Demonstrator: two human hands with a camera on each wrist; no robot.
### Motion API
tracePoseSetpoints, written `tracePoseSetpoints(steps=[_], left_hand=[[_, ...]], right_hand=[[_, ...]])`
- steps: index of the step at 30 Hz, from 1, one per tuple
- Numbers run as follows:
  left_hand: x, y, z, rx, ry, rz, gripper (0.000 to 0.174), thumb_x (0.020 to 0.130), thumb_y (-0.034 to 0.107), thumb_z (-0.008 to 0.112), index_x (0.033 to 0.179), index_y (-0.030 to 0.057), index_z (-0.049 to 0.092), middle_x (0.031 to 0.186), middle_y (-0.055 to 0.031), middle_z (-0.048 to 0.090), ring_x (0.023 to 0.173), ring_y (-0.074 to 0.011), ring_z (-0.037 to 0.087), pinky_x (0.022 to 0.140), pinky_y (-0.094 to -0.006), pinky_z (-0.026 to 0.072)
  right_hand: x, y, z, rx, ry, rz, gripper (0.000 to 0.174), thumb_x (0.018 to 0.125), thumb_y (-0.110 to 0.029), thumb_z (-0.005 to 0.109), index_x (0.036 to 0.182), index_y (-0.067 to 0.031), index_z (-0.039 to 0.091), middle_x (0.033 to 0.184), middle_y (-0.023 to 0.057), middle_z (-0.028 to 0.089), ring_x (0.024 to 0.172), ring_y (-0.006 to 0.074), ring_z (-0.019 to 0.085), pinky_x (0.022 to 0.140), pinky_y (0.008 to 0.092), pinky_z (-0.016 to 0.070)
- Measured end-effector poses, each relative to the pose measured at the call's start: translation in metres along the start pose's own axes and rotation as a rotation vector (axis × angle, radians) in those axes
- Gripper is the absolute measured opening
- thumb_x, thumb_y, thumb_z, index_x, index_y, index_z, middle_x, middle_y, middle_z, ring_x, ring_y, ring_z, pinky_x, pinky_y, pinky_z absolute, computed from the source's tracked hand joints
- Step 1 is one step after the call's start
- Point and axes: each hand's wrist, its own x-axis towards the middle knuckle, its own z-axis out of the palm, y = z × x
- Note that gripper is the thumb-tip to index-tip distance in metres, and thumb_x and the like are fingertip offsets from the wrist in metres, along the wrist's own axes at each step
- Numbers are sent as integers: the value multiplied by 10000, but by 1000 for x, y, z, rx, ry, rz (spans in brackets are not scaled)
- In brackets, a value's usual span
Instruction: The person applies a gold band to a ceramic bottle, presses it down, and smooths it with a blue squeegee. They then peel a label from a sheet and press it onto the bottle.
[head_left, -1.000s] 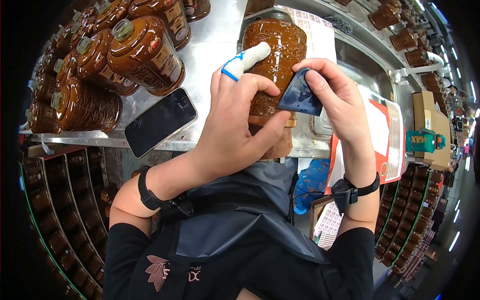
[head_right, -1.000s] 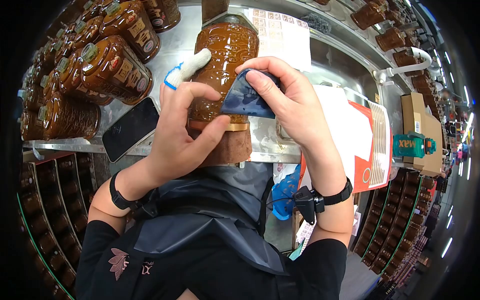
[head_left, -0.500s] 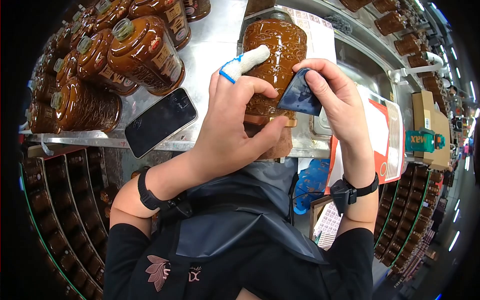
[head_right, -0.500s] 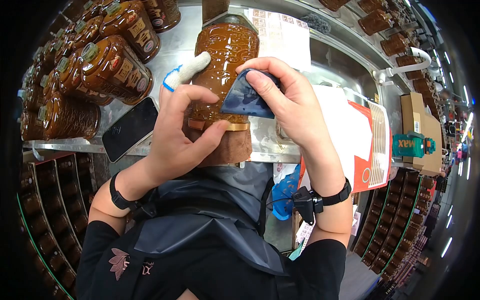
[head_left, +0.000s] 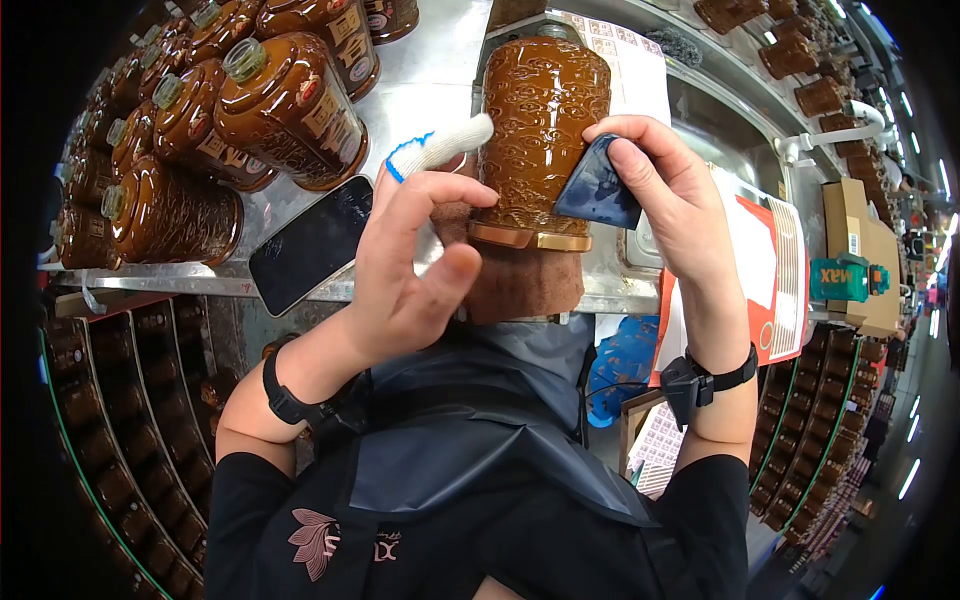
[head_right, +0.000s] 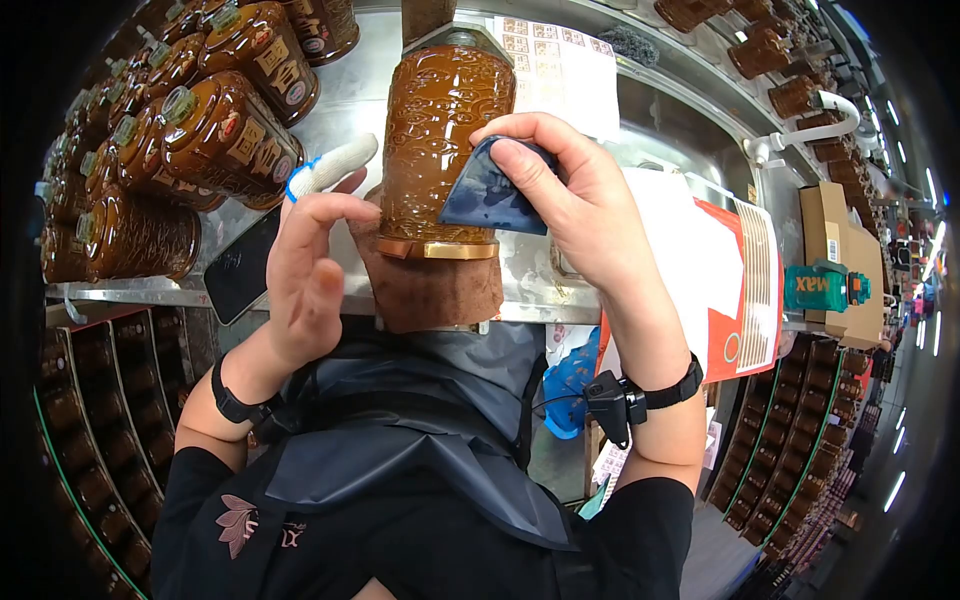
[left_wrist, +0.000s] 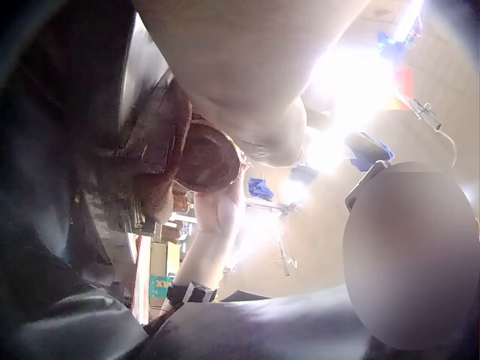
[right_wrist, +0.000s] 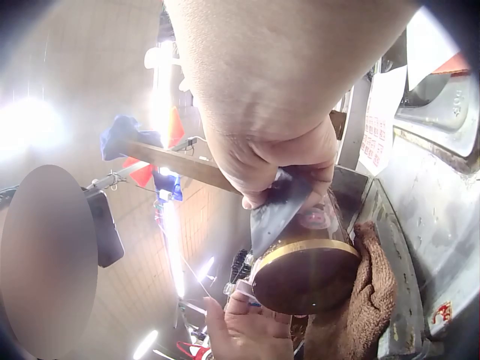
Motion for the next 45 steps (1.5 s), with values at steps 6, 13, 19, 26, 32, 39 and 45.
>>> tracePoseSetpoints(steps=[6,13,19,26,32,39,45], left_hand=[[-3,3,9,95,-7,-129,293,941,247,734,1155,61,658,1262,-162,602,1122,-300,491,1021,-399,381],[10,13,14,229,-73,-46,343,873,132,792,1161,64,617,1485,-221,477,1346,-303,457,1155,-398,342],[9,11,20,182,-83,-62,430,862,158,829,1202,58,585,1530,-217,413,1374,-297,442,1164,-401,341],[3,6,13,342,-164,-98,783,841,139,847,1484,24,417,1522,-222,417,1372,-319,485,1143,-411,391],[8,1,12,287,-125,-80,927,788,62,811,1579,-8,333,1490,-234,471,1317,-375,545,1076,-414,473],[11,17,7,212,-190,-214,905,851,86,784,1595,-34,282,1529,-254,425,1407,-359,483,1160,-416,398],[10,2,21,-149,-126,-239,967,924,146,771,1609,-91,132,1548,-248,370,1438,-311,438,1186,-403,365]], right_hand=[[0,-1,3,-13,14,6,203,1058,-178,627,1164,-22,702,1038,-23,689,973,42,590,899,227,483],[0,-3,2,0,7,18,204,1061,-177,623,1169,-22,699,1038,-17,689,971,42,592,896,226,486],[-1,-1,4,26,25,4,209,1062,-182,620,1171,-22,698,1039,-18,689,972,44,593,898,224,485],[-9,-5,-9,171,60,81,311,1116,-283,520,1122,-31,702,943,-40,677,840,18,579,784,198,479],[-38,4,-19,259,15,258,404,1131,-351,466,1005,-32,679,816,-38,601,687,7,490,644,194,427],[-67,7,13,31,51,318,313,1085,-224,578,1300,3,598,870,-7,636,828,43,570,746,204,451],[-79,14,37,148,117,309,637,1000,-85,690,1554,22,392,990,20,645,855,51,586,775,201,469]])
